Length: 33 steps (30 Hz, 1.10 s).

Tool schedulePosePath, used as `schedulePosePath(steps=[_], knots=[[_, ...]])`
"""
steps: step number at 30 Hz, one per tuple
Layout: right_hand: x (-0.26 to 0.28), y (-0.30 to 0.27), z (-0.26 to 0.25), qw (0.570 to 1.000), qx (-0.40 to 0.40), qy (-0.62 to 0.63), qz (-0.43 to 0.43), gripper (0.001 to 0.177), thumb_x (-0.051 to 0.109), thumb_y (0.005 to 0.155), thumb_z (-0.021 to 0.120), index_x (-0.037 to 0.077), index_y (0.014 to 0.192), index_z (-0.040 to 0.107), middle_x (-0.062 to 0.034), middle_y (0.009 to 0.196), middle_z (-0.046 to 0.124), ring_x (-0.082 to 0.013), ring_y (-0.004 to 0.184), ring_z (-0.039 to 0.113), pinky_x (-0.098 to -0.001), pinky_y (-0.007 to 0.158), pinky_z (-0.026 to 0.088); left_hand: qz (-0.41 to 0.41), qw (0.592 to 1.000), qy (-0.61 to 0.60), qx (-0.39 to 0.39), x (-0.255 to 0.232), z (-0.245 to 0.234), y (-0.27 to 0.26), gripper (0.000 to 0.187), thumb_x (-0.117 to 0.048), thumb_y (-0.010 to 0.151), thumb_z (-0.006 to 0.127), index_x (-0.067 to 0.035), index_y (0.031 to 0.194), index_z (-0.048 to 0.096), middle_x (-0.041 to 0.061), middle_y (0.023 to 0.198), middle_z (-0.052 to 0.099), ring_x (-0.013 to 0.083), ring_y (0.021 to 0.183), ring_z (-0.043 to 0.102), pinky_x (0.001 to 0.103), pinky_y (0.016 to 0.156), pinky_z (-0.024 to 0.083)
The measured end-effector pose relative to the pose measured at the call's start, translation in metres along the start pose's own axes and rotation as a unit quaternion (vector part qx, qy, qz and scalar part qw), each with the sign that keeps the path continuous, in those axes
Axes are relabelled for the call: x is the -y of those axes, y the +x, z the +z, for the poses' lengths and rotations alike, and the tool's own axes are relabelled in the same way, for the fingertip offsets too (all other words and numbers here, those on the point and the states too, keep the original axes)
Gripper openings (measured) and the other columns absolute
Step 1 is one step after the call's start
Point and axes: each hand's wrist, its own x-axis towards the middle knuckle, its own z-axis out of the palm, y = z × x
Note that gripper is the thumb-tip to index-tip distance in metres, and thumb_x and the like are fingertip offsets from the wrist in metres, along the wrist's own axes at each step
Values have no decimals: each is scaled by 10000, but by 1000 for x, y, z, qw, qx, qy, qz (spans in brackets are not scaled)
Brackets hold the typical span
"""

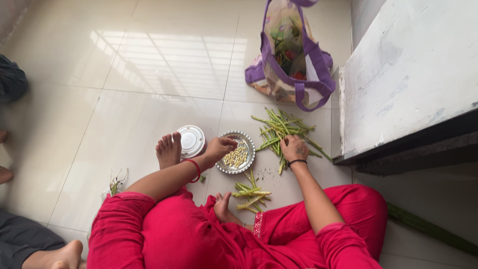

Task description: The person shells beans by hand while sitting on the floor, placing the beans into a small metal dish and discarding the pods onto the floor.

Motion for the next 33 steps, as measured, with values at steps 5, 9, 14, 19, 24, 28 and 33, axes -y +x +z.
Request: schedulePosePath(steps=[5,9,14,19,24,28,33], knots=[[26,-5,-38,992,43,119,26,262,370,917,694,172,1081,745,-68,990,773,-297,910,727,-437,803,569,-31,998,-49,17,-16,4,-6,254,-85,951,682,-9,1190,723,119,1047,777,204,913,743,300,799,605],[60,-26,-70,958,81,274,-16,452,220,888,693,208,1329,595,-65,928,770,-197,804,750,-343,757,591,-8,999,22,23,-38,17,-21,355,-327,1018,638,-41,1198,746,99,1051,794,176,972,731,314,827,577],[80,-47,-66,883,163,436,-64,383,149,915,742,149,1273,604,-51,928,796,-114,831,745,-275,770,602,230,951,185,94,-58,36,-46,435,-304,907,786,-35,1236,691,86,1102,753,160,1031,717,325,887,570],[92,-60,-75,870,173,450,-106,190,140,890,779,100,1076,770,-59,974,818,-102,865,759,-259,794,605,153,957,192,152,-69,36,-51,371,-313,919,744,-66,1195,730,99,928,795,196,884,774,346,815,593],[107,-63,-102,935,127,288,-163,181,228,895,743,129,1035,801,-52,951,795,-170,797,747,-306,732,590,247,914,315,70,-79,31,-61,232,-224,874,761,-114,1075,792,130,930,768,272,841,746,396,783,574],[114,-69,-108,967,91,152,-183,192,306,878,730,126,909,792,-63,866,766,-231,807,714,-383,737,562,280,890,354,63,-89,31,-71,210,-211,894,726,-119,1071,790,121,935,765,303,853,736,409,796,576],[111,-71,-96,961,101,153,-206,172,259,897,689,114,946,769,-66,880,745,-235,813,709,-394,751,561,300,855,420,56,-101,37,-80,233,-319,882,724,-150,1032,782,108,905,758,325,826,714,444,747,568]])
